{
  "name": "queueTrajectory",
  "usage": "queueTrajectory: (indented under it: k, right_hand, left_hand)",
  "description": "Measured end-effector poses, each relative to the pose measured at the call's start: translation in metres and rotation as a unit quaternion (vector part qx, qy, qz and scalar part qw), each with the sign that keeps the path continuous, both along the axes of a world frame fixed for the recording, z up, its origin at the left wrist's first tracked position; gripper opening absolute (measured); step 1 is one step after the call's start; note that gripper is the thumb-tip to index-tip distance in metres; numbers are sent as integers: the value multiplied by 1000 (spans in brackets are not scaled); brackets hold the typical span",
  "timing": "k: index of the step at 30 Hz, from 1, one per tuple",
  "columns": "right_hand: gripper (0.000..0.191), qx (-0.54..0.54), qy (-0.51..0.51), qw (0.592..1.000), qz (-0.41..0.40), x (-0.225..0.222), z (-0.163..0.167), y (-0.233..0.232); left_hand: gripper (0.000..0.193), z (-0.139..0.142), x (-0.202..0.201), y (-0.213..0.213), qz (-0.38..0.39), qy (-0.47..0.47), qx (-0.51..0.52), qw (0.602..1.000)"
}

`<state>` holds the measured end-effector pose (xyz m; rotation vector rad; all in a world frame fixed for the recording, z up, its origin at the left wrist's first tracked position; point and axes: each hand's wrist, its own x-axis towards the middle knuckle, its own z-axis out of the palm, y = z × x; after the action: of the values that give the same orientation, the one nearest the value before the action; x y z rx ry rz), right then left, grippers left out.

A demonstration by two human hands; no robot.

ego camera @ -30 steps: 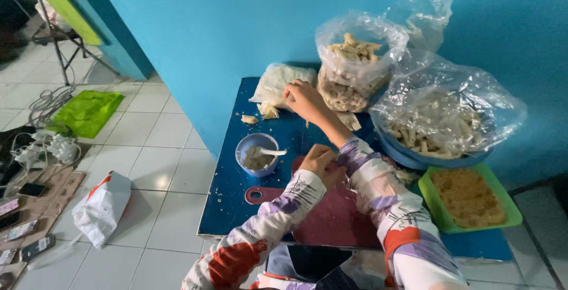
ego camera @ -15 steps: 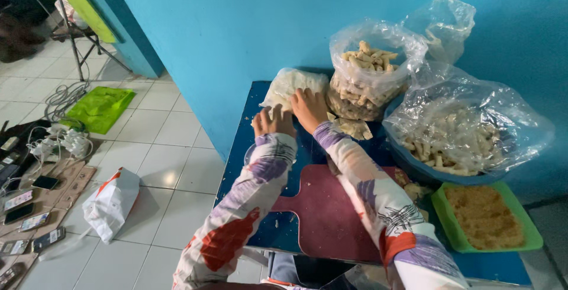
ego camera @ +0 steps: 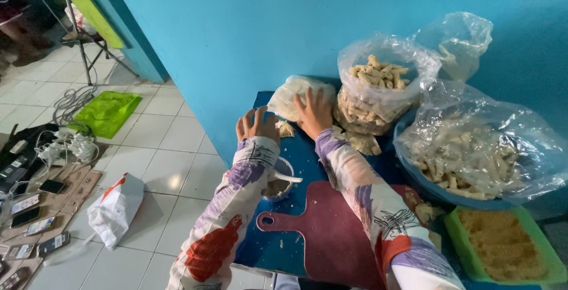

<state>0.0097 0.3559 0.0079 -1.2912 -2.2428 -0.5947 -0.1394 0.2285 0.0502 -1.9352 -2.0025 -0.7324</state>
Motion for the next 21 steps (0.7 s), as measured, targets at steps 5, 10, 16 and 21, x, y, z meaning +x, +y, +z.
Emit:
queueTrajectory:
  k: [5, 10, 16, 21]
  right_hand:
    - [97, -119, -18, 992, -30, -8, 7, 7]
    - [93, 65, -62, 991, -97, -29, 7, 7]
    - [72, -131, 86, 985, 73, 1, 27, 21]
    - [52, -167, 201, 955, 141, 19, 52, 34]
  left_hand:
    - [40, -2, 5, -5, -34, -22, 4, 999]
    - [47, 15, 8, -15, -41, -32, 30, 998]
    - [50, 23, 7, -39, -70, -53, 39, 995]
    - [48, 26, 13, -44, -90, -80, 33, 992]
